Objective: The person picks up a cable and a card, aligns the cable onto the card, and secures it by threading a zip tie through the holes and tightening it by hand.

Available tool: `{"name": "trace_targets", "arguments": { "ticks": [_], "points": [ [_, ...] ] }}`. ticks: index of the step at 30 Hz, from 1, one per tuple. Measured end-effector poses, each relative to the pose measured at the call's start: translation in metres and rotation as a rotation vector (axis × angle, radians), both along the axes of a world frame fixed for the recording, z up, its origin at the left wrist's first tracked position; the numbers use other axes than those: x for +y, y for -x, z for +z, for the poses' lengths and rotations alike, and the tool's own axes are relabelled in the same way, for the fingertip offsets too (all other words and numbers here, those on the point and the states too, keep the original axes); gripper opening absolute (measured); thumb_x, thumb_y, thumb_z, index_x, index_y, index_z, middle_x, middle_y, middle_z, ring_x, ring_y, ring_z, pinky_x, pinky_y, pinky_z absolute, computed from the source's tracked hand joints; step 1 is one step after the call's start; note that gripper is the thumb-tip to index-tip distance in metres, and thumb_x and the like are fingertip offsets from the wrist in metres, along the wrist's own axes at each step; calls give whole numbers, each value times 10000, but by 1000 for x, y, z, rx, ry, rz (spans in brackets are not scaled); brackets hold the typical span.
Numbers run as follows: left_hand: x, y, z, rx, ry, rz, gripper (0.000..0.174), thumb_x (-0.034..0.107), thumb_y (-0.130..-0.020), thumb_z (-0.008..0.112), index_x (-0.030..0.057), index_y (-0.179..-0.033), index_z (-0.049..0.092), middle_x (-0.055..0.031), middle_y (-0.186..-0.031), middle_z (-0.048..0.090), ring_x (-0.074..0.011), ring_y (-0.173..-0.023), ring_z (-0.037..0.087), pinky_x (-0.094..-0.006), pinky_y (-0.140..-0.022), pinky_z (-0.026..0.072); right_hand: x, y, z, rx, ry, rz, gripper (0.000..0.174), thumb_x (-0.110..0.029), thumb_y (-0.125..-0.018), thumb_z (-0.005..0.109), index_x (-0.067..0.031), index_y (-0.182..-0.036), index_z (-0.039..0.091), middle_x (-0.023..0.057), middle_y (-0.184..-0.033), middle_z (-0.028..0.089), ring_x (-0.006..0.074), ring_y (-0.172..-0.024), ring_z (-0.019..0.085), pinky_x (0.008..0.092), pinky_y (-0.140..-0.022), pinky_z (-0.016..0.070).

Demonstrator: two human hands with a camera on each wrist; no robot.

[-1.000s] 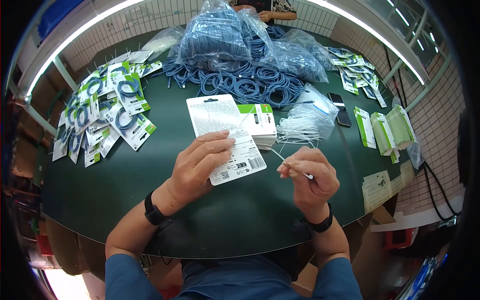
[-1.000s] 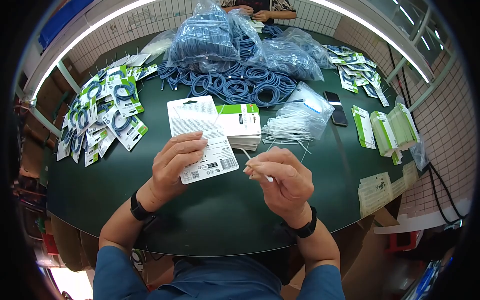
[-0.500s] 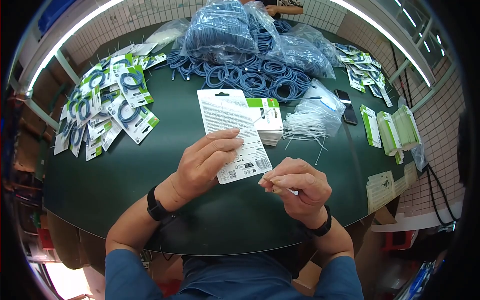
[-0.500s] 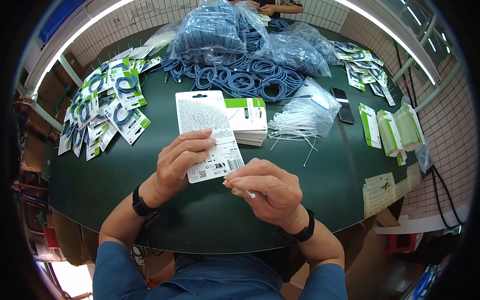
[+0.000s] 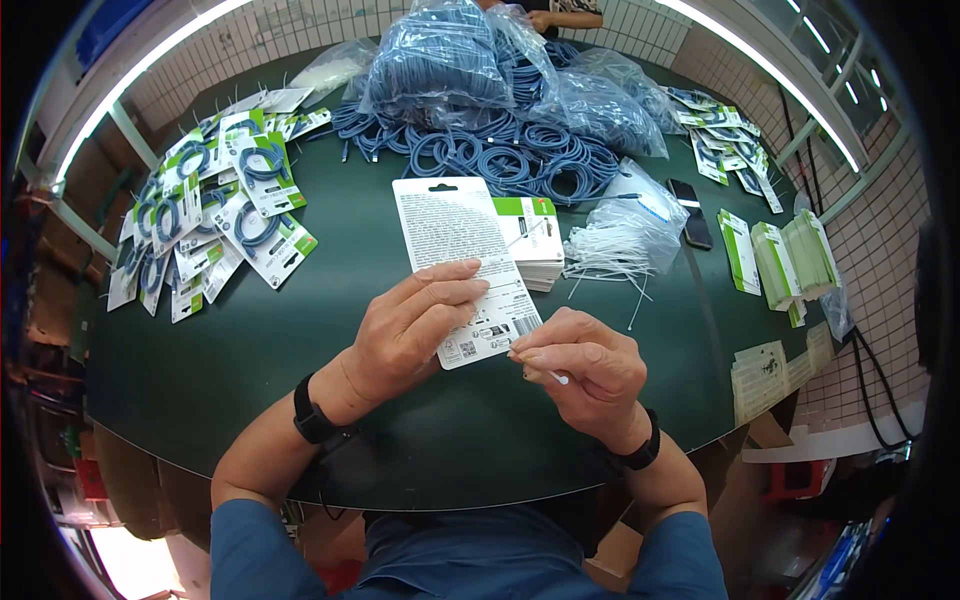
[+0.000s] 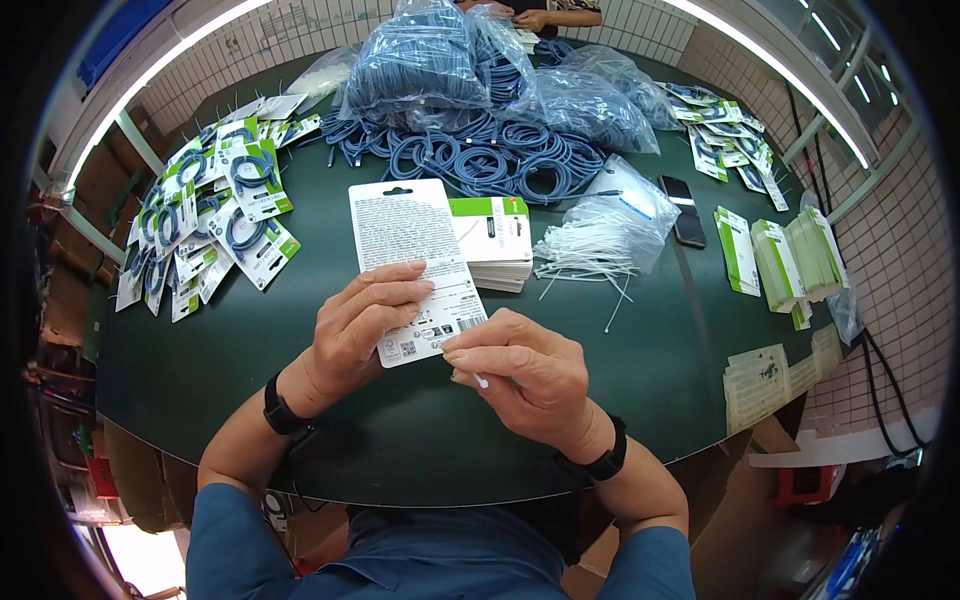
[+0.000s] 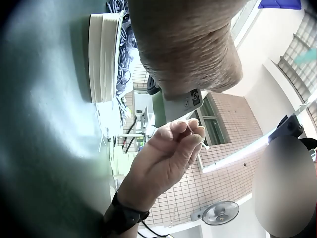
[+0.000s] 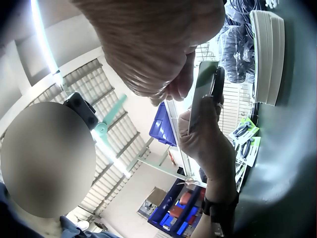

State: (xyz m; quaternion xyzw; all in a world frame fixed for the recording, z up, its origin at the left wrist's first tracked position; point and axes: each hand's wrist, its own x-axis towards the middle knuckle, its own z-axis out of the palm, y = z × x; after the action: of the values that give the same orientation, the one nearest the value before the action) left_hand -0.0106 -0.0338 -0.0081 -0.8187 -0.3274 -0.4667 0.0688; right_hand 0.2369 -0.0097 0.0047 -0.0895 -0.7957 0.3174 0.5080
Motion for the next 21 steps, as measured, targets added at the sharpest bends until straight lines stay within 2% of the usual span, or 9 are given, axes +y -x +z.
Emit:
{"name": "trace_targets", "arguments": {
  "ticks": [4,8,12,16,19,21],
  "points": [
    [-2,-1,0,-3,18,-9,335,50,-770,894,28,-945,609,-171,-1158,780,-397,-1178,744,-446,-963,632,2,2,3,-70,-119,-76,274,69,-837,838,-71,-1066,781,114,-1009,767,212,-825,715,304,-684,553],
    [-2,-2,0,-9,13,-36,319,13,-736,844,7,-961,618,-151,-1170,756,-375,-1166,744,-427,-922,641,4,3,2,-109,-199,-128,347,86,-792,852,-93,-1082,791,85,-992,765,203,-805,690,302,-669,529],
    [-7,-5,4,2,11,-35,271,31,-755,821,2,-962,649,-150,-1150,762,-374,-1156,748,-431,-921,642,3,5,-1,-74,-162,-134,346,93,-772,860,-82,-1064,798,87,-971,766,195,-788,680,293,-666,520],
    [-19,-11,10,64,-54,10,196,77,-790,790,11,-946,689,-129,-1104,769,-324,-1092,765,-393,-883,645,3,0,3,-121,-104,-148,331,90,-771,860,-72,-1054,805,90,-944,762,189,-768,667,281,-657,514],
    [-36,-17,30,249,-165,127,164,113,-803,765,20,-930,717,-103,-1066,771,-254,-998,768,-335,-802,623,6,-1,9,-120,-99,-101,306,93,-778,850,-64,-1038,811,97,-934,762,184,-757,660,277,-639,503],
    [-41,-20,42,248,-206,134,160,115,-801,762,26,-924,714,-96,-1056,769,-237,-972,764,-326,-770,604,7,-2,13,-118,-98,-77,294,94,-782,845,-60,-1031,814,101,-929,761,182,-752,656,275,-630,498]
  ]
}}
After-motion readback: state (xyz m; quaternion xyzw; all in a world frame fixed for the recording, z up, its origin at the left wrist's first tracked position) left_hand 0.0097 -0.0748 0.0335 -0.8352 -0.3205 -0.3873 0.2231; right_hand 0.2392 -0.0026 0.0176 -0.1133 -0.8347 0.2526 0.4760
